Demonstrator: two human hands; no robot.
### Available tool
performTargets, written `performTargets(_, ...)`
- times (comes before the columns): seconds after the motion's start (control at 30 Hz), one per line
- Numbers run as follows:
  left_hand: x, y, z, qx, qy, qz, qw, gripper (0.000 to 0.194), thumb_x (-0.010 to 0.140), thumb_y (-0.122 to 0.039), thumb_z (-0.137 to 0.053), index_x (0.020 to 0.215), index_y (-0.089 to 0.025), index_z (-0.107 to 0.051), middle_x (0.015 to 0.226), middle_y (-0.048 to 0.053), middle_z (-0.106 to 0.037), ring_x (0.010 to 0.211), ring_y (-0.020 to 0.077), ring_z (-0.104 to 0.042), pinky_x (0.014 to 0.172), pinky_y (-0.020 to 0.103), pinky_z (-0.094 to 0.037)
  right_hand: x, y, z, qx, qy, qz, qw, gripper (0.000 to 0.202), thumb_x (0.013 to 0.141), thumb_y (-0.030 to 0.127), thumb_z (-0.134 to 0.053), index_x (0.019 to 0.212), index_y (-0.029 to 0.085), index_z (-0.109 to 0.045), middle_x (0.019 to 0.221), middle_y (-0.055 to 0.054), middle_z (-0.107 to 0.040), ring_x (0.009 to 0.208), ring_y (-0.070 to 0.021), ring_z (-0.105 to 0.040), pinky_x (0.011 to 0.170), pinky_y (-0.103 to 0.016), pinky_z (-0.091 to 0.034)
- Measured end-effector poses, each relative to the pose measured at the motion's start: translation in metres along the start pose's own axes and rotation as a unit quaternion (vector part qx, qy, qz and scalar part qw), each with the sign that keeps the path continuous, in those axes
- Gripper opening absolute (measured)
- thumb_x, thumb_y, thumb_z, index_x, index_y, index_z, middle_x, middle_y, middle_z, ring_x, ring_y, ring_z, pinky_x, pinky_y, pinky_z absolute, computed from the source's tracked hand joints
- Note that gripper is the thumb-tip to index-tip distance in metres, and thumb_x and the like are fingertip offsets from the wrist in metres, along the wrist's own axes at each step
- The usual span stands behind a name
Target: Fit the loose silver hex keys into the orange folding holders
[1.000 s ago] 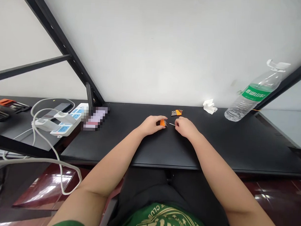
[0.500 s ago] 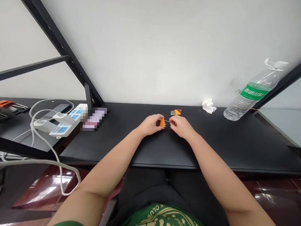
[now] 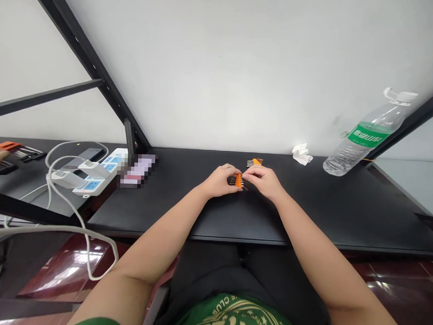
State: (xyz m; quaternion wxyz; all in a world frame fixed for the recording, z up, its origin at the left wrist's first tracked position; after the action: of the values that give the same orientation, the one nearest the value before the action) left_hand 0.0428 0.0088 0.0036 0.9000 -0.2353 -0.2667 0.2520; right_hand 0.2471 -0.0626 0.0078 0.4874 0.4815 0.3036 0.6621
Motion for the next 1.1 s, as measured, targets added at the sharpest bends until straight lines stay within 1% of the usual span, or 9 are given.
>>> performTargets(0.2, -0.001, -0.015, 0.002, -0.082, -0.058, -0.034, 0.994, 0.048, 0.079, -0.038, -0.086, 0.121, -0.022, -0.072, 0.120, 0.009, -0.073, 0.112, 0.0222, -0.069, 0.102, 0.037, -0.057, 0.002, -0.008, -0.002, 0.251, 0.015, -0.135, 0.958, 0.055, 0.080, 0.072, -0.075, 0.107, 0.025, -0.063, 0.097, -0.005, -0.069, 0.085, -0.0204, -0.064, 0.076, -0.036, -0.053)
performTargets(0.37, 0.000, -0.028, 0.000, -0.059, -0.017, -0.032, 0.998, 0.044, 0.080, -0.038, -0.084, 0.121, -0.026, -0.073, 0.123, 0.008, -0.071, 0.114, 0.0247, -0.068, 0.104, 0.041, -0.056, 0.002, -0.004, -0.009, 0.277, 0.069, -0.190, 0.939, 0.059, 0.074, 0.066, -0.084, 0.105, 0.026, -0.053, 0.093, -0.001, -0.064, 0.078, -0.0182, -0.062, 0.067, -0.031, -0.050)
performTargets(0.47, 0.001, -0.026, -0.002, -0.011, -0.003, -0.023, 1.000, 0.044, 0.082, -0.037, -0.081, 0.124, -0.026, -0.072, 0.119, 0.007, -0.073, 0.116, 0.0264, -0.067, 0.107, 0.044, -0.053, 0.005, -0.004, -0.003, 0.189, 0.025, -0.179, 0.965, 0.050, 0.081, 0.066, -0.076, 0.098, 0.025, -0.055, 0.085, 0.001, -0.061, 0.071, -0.0165, -0.056, 0.063, -0.029, -0.046)
performTargets(0.53, 0.001, -0.020, -0.001, 0.002, 0.005, -0.003, 1.000, 0.051, 0.083, -0.037, -0.079, 0.132, -0.025, -0.068, 0.120, 0.007, -0.074, 0.111, 0.0257, -0.069, 0.104, 0.042, -0.055, 0.007, -0.008, 0.008, 0.050, -0.041, -0.148, 0.987, 0.040, 0.087, 0.062, -0.068, 0.089, 0.023, -0.057, 0.084, 0.000, -0.061, 0.074, -0.0174, -0.056, 0.067, -0.030, -0.046)
performTargets(0.6, 0.000, -0.012, 0.000, -0.002, 0.019, 0.019, 1.000, 0.055, 0.084, -0.038, -0.078, 0.136, -0.024, -0.066, 0.124, 0.006, -0.074, 0.109, 0.0246, -0.071, 0.100, 0.039, -0.056, 0.007, -0.014, 0.019, -0.138, -0.070, -0.122, 0.980, 0.031, 0.089, 0.050, -0.068, 0.079, 0.022, -0.060, 0.088, -0.004, -0.063, 0.082, -0.0197, -0.058, 0.074, -0.032, -0.047)
performTargets(0.73, -0.002, 0.002, 0.002, -0.010, 0.037, 0.051, 0.998, 0.057, 0.081, -0.038, -0.080, 0.135, -0.024, -0.067, 0.131, 0.005, -0.073, 0.113, 0.0248, -0.072, 0.102, 0.035, -0.057, 0.003, -0.024, 0.024, -0.358, 0.068, -0.157, 0.918, 0.012, 0.080, 0.027, -0.072, 0.073, 0.022, -0.064, 0.093, -0.007, -0.066, 0.078, -0.0203, -0.060, 0.068, -0.032, -0.043)
performTargets(0.8, -0.002, 0.006, 0.002, -0.006, 0.041, 0.061, 0.997, 0.056, 0.080, -0.038, -0.080, 0.134, -0.024, -0.068, 0.132, 0.005, -0.073, 0.116, 0.0255, -0.071, 0.103, 0.035, -0.057, 0.001, -0.024, 0.018, -0.399, 0.119, -0.168, 0.893, 0.011, 0.079, 0.022, -0.069, 0.071, 0.022, -0.061, 0.091, -0.008, -0.068, 0.075, -0.0207, -0.060, 0.063, -0.032, -0.040)
performTargets(0.9, -0.001, 0.009, 0.001, 0.000, 0.047, 0.069, 0.997, 0.056, 0.080, -0.037, -0.080, 0.133, -0.024, -0.068, 0.131, 0.005, -0.074, 0.114, 0.0255, -0.072, 0.102, 0.035, -0.058, -0.001, -0.019, 0.009, -0.423, 0.112, -0.163, 0.884, 0.012, 0.077, 0.019, -0.069, 0.071, 0.022, -0.058, 0.092, -0.009, -0.069, 0.073, -0.0210, -0.059, 0.060, -0.032, -0.037)
performTargets(1.1, 0.000, 0.007, 0.002, 0.001, 0.047, 0.064, 0.997, 0.052, 0.080, -0.036, -0.078, 0.129, -0.024, -0.067, 0.122, 0.004, -0.075, 0.104, 0.0234, -0.073, 0.093, 0.034, -0.058, -0.001, -0.011, 0.004, -0.311, 0.067, -0.050, 0.947, 0.009, 0.083, 0.015, -0.062, 0.080, 0.022, -0.057, 0.083, -0.001, -0.066, 0.071, -0.0158, -0.056, 0.064, -0.028, -0.038)
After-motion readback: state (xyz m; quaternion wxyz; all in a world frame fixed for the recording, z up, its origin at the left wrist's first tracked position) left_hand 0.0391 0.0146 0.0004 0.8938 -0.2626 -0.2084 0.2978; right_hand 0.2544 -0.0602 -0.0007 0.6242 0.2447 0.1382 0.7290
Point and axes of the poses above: each hand's wrist, its own x-axis towards the middle knuckle, its own z-axis out of the back of the hand, y = z × x, the point moved 1 cm from there along x, towards the middle knuckle
